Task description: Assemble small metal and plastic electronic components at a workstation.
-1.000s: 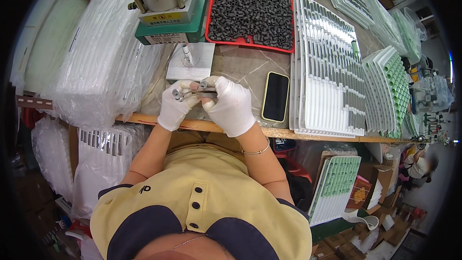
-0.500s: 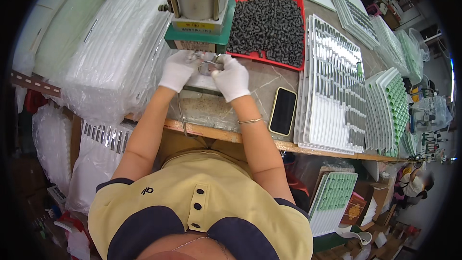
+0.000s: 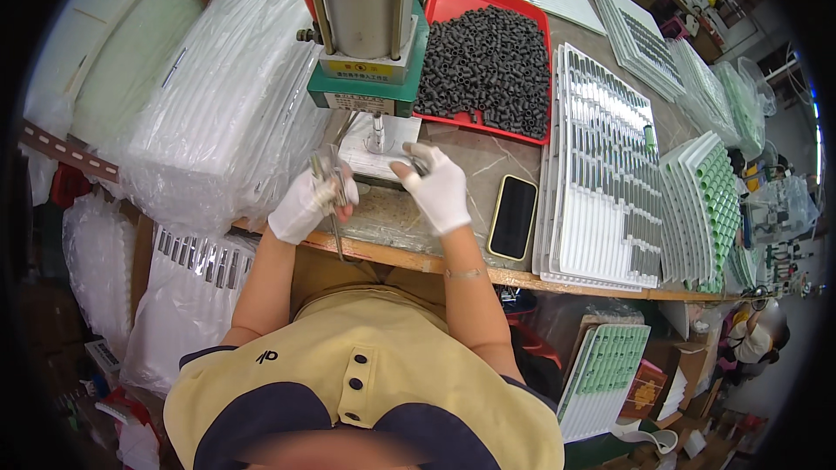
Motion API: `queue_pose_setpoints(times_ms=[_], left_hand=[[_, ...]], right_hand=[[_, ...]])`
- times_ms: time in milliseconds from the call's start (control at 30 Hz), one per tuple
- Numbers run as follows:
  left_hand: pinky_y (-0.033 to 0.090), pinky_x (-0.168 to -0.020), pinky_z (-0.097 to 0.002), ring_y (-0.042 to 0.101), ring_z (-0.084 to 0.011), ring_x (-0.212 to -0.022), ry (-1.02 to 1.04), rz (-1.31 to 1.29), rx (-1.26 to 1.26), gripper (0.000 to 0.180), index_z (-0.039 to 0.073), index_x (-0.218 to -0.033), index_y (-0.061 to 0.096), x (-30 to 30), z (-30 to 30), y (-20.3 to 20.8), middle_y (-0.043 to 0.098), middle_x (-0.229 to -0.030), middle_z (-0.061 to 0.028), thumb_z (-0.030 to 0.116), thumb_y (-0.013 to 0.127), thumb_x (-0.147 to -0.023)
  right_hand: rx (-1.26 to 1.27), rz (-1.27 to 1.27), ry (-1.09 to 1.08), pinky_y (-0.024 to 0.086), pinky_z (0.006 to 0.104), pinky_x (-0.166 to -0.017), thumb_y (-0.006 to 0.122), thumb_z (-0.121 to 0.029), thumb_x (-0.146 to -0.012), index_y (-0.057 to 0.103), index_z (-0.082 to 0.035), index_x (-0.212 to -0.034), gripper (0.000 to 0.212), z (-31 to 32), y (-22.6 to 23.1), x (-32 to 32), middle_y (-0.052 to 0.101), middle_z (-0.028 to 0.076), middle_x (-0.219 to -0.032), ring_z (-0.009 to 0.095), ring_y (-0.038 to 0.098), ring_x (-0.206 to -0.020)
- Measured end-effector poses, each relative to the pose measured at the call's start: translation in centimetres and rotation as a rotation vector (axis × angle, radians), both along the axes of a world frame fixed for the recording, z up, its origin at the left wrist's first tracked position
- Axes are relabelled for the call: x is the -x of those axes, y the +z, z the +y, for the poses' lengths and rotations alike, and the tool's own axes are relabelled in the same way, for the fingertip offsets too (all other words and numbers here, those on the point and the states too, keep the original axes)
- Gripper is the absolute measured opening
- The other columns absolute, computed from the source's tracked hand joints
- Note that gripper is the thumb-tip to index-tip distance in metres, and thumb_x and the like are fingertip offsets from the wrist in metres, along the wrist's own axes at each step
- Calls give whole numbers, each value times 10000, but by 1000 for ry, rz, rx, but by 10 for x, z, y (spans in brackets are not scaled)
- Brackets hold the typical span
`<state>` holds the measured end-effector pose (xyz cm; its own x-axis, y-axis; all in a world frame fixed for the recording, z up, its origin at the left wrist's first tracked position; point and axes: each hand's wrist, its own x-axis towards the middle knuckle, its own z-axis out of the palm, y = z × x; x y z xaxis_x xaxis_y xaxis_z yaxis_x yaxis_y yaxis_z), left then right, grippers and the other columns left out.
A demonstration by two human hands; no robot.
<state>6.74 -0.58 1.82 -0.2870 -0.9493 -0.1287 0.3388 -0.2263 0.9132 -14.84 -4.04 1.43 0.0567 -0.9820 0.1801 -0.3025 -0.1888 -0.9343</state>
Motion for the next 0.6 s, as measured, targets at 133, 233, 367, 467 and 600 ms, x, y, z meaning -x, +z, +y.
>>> queue_pose_setpoints(times_ms=[133,233,367,467,600], left_hand=[[481,-617,-245,552,-104,-679,-339,-173,128,316,51,-1122,506,11,7,7,585,-787,-18,286,578,-924],[486,-616,-258,560,-99,-712,-274,-331,4,196,39,-989,507,31,17,24,572,-776,-19,204,582,-914],[496,-667,-318,601,-188,-707,-66,-838,333,237,25,-1032,506,39,26,27,605,-800,-107,157,613,-866],[498,-694,-331,611,-228,-731,67,-938,592,231,38,-1022,530,24,31,32,599,-824,-134,131,629,-836],[465,-845,-379,586,-336,-937,186,-1058,696,241,40,-1043,564,-54,22,107,604,-984,-158,159,570,-833]], right_hand=[[-382,-512,319,469,208,-671,720,-214,-805,619,36,-1076,382,35,32,17,659,58,-925,79,593,-746],[-213,-316,239,468,200,-651,629,4,-840,636,14,-998,158,38,44,4,662,27,-863,60,576,-713],[-109,-175,179,458,189,-645,630,25,-830,637,14,-1002,172,47,41,-2,660,23,-851,51,567,-704],[-183,-265,196,451,192,-644,656,13,-805,627,18,-1009,207,54,47,-1,626,12,-829,62,562,-704],[-222,-99,207,455,201,-678,747,-80,-742,599,-28,-1092,383,50,54,41,634,10,-818,58,560,-729]])
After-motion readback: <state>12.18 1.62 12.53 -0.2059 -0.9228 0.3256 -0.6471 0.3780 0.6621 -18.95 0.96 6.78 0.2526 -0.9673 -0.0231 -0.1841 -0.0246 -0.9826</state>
